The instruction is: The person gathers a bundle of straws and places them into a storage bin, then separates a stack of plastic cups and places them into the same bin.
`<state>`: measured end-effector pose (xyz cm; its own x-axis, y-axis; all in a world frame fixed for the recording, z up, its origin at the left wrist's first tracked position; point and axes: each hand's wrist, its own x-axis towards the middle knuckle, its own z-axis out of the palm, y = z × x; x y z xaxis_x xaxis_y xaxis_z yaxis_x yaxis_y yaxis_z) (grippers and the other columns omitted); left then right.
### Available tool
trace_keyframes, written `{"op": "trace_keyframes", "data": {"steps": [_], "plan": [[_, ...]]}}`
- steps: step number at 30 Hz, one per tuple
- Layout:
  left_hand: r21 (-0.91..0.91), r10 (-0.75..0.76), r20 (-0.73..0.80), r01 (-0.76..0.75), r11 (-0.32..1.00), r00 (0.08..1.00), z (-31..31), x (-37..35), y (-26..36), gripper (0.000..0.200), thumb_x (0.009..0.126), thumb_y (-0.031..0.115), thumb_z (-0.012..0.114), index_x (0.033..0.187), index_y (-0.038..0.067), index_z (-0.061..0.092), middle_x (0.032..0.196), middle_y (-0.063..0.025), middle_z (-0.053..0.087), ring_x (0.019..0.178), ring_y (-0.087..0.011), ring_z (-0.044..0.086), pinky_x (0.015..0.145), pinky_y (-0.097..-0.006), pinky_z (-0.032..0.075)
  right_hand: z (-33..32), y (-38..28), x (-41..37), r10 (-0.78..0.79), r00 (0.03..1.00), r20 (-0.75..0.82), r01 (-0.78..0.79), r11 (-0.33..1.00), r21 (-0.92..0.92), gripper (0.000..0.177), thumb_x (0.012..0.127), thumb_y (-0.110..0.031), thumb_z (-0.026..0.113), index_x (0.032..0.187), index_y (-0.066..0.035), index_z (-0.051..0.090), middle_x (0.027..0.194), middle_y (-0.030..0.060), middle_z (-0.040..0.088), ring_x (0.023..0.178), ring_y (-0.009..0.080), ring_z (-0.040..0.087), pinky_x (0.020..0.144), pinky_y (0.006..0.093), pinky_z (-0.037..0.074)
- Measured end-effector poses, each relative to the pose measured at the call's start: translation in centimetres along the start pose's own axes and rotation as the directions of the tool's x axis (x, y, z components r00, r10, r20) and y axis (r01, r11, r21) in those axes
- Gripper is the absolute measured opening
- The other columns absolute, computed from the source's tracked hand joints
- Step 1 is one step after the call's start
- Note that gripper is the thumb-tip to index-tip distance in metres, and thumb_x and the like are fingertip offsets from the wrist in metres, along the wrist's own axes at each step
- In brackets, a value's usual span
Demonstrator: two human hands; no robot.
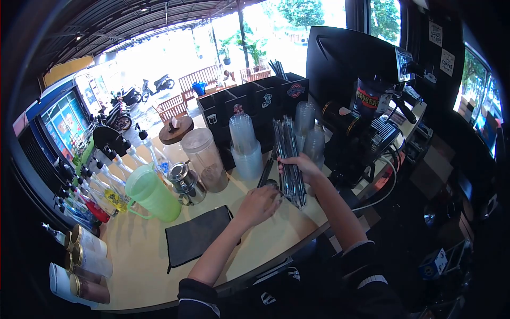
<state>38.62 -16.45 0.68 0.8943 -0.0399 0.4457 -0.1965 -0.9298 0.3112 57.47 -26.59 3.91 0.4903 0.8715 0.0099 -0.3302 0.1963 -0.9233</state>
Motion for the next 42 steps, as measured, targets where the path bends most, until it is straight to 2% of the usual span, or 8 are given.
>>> {"op": "trace_keyframes", "data": {"steps": [9, 16, 21, 25, 35, 38, 40, 42], "plan": [[-0.576, -0.342, -0.320, 0.105, 0.810, 0.884, -7.0, -2.0, 1.5, 0.030, 0.086, 0.015, 0.056, 0.113, 0.002, 0.052, 0.108, -0.0078, 0.057, 0.101, -0.0180, 0.056, 0.089, -0.0324, 0.042, 8.2, -1.1, -2.7, -0.222, 0.954, 0.204, 0.245, 0.965, -0.095, 0.019, 0.078, -0.010, 0.069, 0.090, -0.002, 0.057, 0.074, 0.0042, 0.061, 0.068, 0.0122, 0.060, 0.064, 0.0260, 0.049], [-0.483, -0.371, -0.526, 0.091, 0.871, 0.765, -12.8, -5.7, 3.0, 0.061, 0.073, 0.030, 0.072, 0.122, 0.005, 0.046, 0.120, -0.0123, 0.050, 0.116, -0.0189, 0.046, 0.094, -0.0349, 0.036, 18.2, 3.8, -2.9, -0.483, 0.804, 0.346, 0.527, 0.849, -0.038, 0.026, 0.073, -0.003, 0.071, 0.096, 0.000, 0.059, 0.082, 0.0013, 0.061, 0.076, 0.0080, 0.058, 0.068, 0.0233, 0.048], [-0.462, -0.389, -0.537, 0.124, 0.878, 0.749, -14.8, -8.7, 2.9, 0.050, 0.069, 0.022, 0.076, 0.108, 0.002, 0.052, 0.090, -0.0090, 0.064, 0.080, -0.0164, 0.063, 0.074, -0.0302, 0.050, 23.0, 8.4, -3.0, -0.549, 0.704, 0.450, 0.599, 0.800, 0.038, 0.038, 0.070, 0.004, 0.060, 0.107, 0.000, 0.053, 0.100, 0.0034, 0.056, 0.091, 0.0095, 0.054, 0.077, 0.0250, 0.046], [-0.515, -0.482, -0.495, 0.203, 0.833, 0.723, -13.8, -10.9, 1.3, 0.035, 0.070, 0.021, 0.075, 0.094, 0.001, 0.059, 0.084, -0.0075, 0.066, 0.077, -0.0134, 0.063, 0.073, -0.0297, 0.050, 24.6, 12.7, -3.1, -0.409, 0.854, 0.322, 0.430, 0.903, 0.005, 0.054, 0.067, 0.005, 0.062, 0.116, -0.003, 0.041, 0.105, 0.0045, 0.052, 0.096, 0.0119, 0.052, 0.081, 0.0264, 0.045], [-0.584, -0.597, -0.281, 0.359, 0.728, 0.752, -9.7, -14.8, -1.7, 0.033, 0.073, 0.023, 0.074, 0.093, 0.000, 0.062, 0.082, -0.0075, 0.065, 0.078, -0.0140, 0.062, 0.073, -0.0305, 0.050, 23.4, 17.1, -3.1, -0.429, 0.832, 0.352, 0.500, 0.854, -0.143, 0.060, 0.070, 0.003, 0.063, 0.122, -0.002, 0.035, 0.107, 0.0061, 0.051, 0.101, 0.0135, 0.051, 0.083, 0.0283, 0.046], [-0.664, -0.629, -0.238, 0.348, 0.661, 0.740, -9.2, -14.8, -2.1, 0.033, 0.076, 0.023, 0.072, 0.097, 0.000, 0.062, 0.088, -0.0077, 0.065, 0.082, -0.0143, 0.062, 0.076, -0.0296, 0.049, 22.9, 16.7, -3.0, -0.351, 0.876, 0.332, 0.447, 0.849, -0.282, 0.055, 0.072, 0.001, 0.062, 0.120, -0.002, 0.035, 0.106, 0.0079, 0.051, 0.090, 0.0138, 0.056, 0.071, 0.0270, 0.050], [-0.819, -0.498, -0.327, 0.022, 0.573, 0.803, -9.9, -14.5, -1.7, 0.032, 0.079, 0.023, 0.069, 0.101, 0.000, 0.061, 0.098, -0.0090, 0.063, 0.086, -0.0145, 0.061, 0.079, -0.0292, 0.049, 22.9, 14.3, -3.9, -0.017, 0.943, 0.333, 0.106, 0.962, -0.252, 0.044, 0.072, 0.001, 0.061, 0.111, -0.002, 0.041, 0.092, 0.0100, 0.055, 0.069, 0.0144, 0.059, 0.054, 0.0254, 0.049], [-0.829, -0.478, -0.255, 0.064, 0.556, 0.841, -10.9, -15.2, -0.9, 0.031, 0.081, 0.023, 0.065, 0.101, 0.000, 0.060, 0.102, -0.0100, 0.062, 0.091, -0.0152, 0.059, 0.080, -0.0304, 0.049, 22.2, 13.0, -4.2, 0.063, 0.894, 0.444, 0.064, 0.962, -0.265, 0.038, 0.072, 0.002, 0.060, 0.104, -0.002, 0.042, 0.080, 0.0099, 0.056, 0.059, 0.0148, 0.058, 0.049, 0.0256, 0.048]]}}
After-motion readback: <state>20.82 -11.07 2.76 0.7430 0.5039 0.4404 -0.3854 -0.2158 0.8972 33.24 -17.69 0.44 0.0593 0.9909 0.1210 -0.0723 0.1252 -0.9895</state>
